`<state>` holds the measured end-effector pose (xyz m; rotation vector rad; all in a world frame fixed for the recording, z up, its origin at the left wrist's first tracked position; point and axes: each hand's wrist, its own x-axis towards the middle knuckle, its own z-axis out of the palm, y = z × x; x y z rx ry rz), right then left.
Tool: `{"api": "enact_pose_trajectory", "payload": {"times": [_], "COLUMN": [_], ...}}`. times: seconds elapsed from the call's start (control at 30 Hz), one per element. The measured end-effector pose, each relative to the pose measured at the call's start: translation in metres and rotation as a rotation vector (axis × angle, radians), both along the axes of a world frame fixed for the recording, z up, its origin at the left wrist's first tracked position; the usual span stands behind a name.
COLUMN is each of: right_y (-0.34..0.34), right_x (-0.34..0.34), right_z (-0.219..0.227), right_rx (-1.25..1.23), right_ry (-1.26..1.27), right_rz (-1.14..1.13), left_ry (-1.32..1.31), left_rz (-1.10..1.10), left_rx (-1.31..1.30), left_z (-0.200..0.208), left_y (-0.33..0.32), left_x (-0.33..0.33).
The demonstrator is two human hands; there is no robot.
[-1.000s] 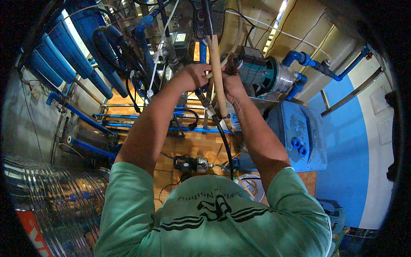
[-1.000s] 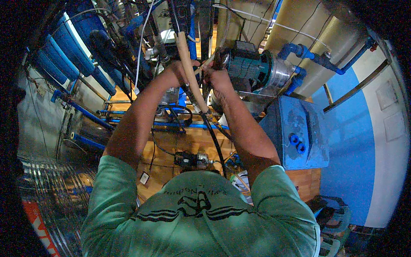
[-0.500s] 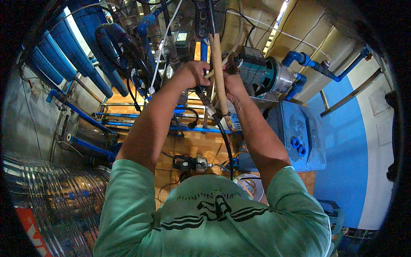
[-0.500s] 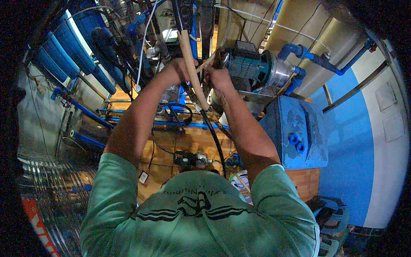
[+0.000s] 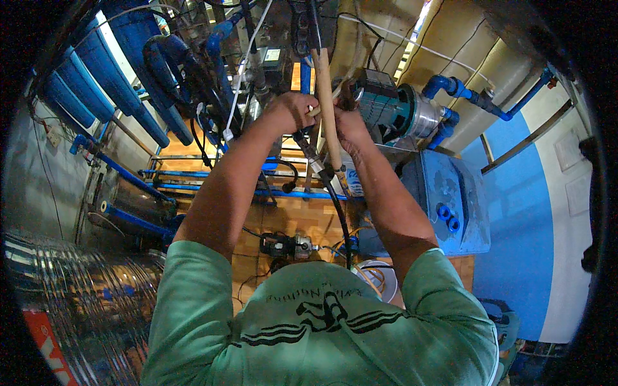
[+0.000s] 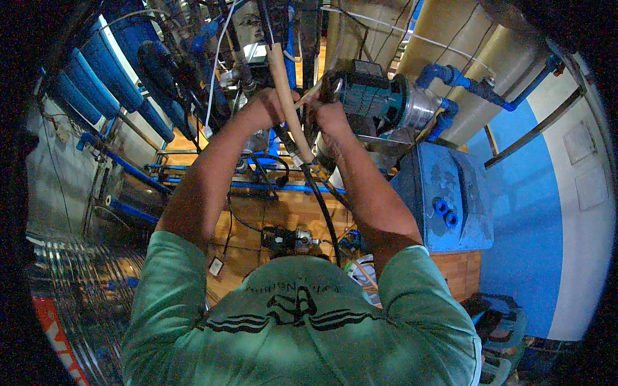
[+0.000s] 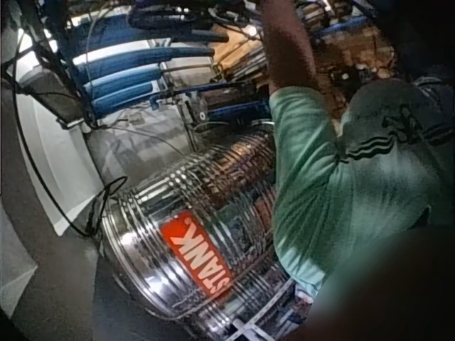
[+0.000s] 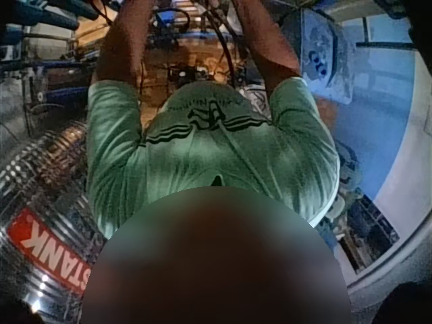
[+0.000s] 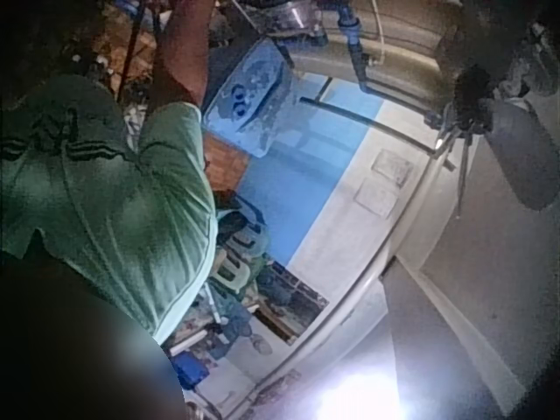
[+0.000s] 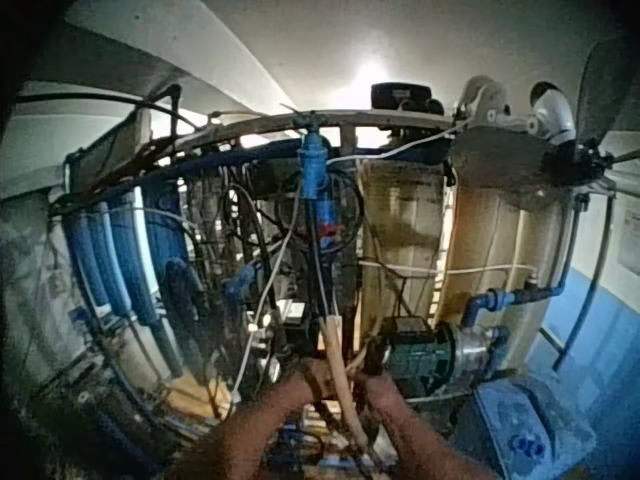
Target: The person works on a water filtration system, using a wrench to adjust valves on large beige filter tanks and connecting hoses to various parts of the equipment. They move around the room, handling tools and components while performing maintenance on the filtration setup.
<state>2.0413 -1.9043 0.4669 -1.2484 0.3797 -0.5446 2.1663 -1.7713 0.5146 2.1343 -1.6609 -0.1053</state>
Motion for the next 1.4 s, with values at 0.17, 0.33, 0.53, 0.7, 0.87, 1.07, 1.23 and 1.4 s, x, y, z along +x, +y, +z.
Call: {"api": "enact_pose_trajectory", "payload": {"times": [0.17,0.33,0.53,0.7,0.87,1.07,1.23,1.4], "right_y": [0.003,0.004,-0.002,0.019,0.002,-0.001,0.013,0.006], "right_x": [-0.001,-0.002,-0.006,-0.005,-0.005,-0.003,-0.007,0.000], "right_z": [0.003,0.002,0.001,0.020,0.006,0.005,0.013,0.007], "right_rx": [-0.005,0.036,-0.001,0.004,-0.002,-0.077,-0.069,-0.111], "right_ry": [-0.048,-0.031,-0.029,-0.049,-0.020,-0.034,-0.041,-0.036], "right_rz": [-0.057,-0.040,-0.084,-0.041,-0.032,-0.073,-0.041,0.022], "left_ry": [-0.142,-0.176,-0.165,-0.181,-0.170,-0.426,-0.066,0.660], "left_rz": [0.210,0.135,0.251,0.071,0.076,0.215,-0.122,0.355], "left_rx": [0.028,0.160,0.142,0.219,0.248,0.269,0.296,-0.575], "left_z": [0.009,0.008,0.024,-0.016,-0.011,0.026,-0.002,-0.047], "left_y": [0.008,0.003,0.010,-0.008,-0.012,0.002,-0.006,-0.004], "left_x": [-0.016,-0.007,-0.037,0.025,0.014,-0.033,0.026,0.005]}}
